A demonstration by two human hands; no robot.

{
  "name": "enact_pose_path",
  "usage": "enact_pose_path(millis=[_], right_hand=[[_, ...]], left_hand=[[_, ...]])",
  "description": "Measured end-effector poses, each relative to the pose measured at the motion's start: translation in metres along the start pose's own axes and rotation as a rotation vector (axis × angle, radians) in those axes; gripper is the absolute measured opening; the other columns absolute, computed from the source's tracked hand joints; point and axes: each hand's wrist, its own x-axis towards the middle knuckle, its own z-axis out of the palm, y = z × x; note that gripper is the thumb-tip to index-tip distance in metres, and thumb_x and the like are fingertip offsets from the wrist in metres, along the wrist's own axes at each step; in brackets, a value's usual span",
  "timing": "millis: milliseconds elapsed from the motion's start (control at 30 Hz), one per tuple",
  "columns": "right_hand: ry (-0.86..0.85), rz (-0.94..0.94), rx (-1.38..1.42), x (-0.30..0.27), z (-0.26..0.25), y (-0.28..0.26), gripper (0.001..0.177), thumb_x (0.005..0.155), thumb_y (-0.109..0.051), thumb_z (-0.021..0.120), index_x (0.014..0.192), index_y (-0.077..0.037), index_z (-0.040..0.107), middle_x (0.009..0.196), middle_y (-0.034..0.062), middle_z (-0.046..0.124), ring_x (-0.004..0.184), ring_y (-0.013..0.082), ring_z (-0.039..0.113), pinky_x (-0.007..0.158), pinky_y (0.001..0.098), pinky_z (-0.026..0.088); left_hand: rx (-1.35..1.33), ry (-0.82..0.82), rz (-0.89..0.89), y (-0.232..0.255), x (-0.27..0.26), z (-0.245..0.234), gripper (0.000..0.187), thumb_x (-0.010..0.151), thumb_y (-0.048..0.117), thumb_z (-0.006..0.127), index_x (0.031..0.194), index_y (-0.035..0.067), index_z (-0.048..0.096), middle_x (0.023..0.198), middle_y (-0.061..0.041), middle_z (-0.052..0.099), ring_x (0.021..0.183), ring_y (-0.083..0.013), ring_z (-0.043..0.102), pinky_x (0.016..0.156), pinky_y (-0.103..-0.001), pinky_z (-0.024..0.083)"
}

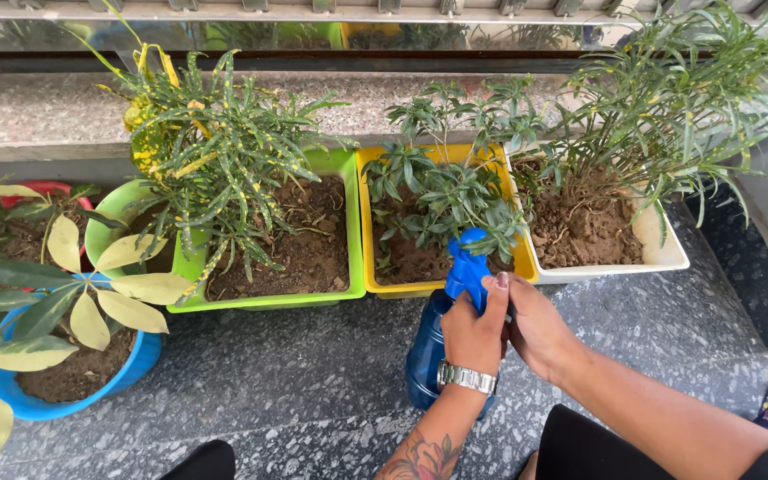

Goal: The person uses a blue spray bottle to water several potted plants arranged on a tiled floor. They systematically move from one pot to the next, spraying water onto the soil and leaves.

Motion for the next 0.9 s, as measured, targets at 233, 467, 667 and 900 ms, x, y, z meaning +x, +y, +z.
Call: enact_pose_path(millis=[233,467,667,900], right_hand=[[0.043,0.066,-0.01,0.005,-0.002,-0.006,0.018,0.092,-0.034,0.062,0.093,-0.016,0.063,0.088,0.0001,0.063,0.081,0.0159,0.059,0.066,0.0375,0.046],[-0.017,0.037,-0.017,0.001,0.002,-0.009,0.02,0.095,-0.035,0.061,0.093,-0.015,0.06,0.086,0.0011,0.06,0.082,0.0192,0.055,0.057,0.0385,0.044],[0.017,0.056,-0.057,0.001,0.003,-0.015,0.022,0.094,-0.034,0.058,0.101,-0.015,0.066,0.091,0.0015,0.062,0.084,0.0178,0.054,0.061,0.0373,0.04],[0.036,0.109,-0.092,-0.005,0.009,-0.025,0.023,0.095,-0.032,0.056,0.106,-0.015,0.065,0.096,0.0009,0.063,0.089,0.0181,0.054,0.067,0.0364,0.04]], left_hand=[[0.063,-0.006,0.057,0.001,0.003,0.0,0.064,0.088,0.061,0.066,0.081,-0.002,0.067,0.057,-0.011,0.067,0.052,-0.0196,0.07,0.049,-0.035,0.053],[-0.062,-0.063,-0.027,0.009,0.0,-0.006,0.065,0.089,0.063,0.063,0.078,-0.001,0.064,0.052,-0.009,0.062,0.042,-0.0162,0.062,0.039,-0.032,0.047],[-0.194,-0.097,-0.078,0.012,-0.002,-0.008,0.069,0.093,0.066,0.053,0.076,0.0,0.061,0.049,-0.006,0.056,0.037,-0.0139,0.055,0.034,-0.031,0.041],[-0.185,-0.097,-0.021,0.003,0.0,-0.007,0.072,0.095,0.069,0.046,0.075,0.001,0.062,0.048,-0.005,0.056,0.039,-0.0131,0.057,0.035,-0.03,0.042]])
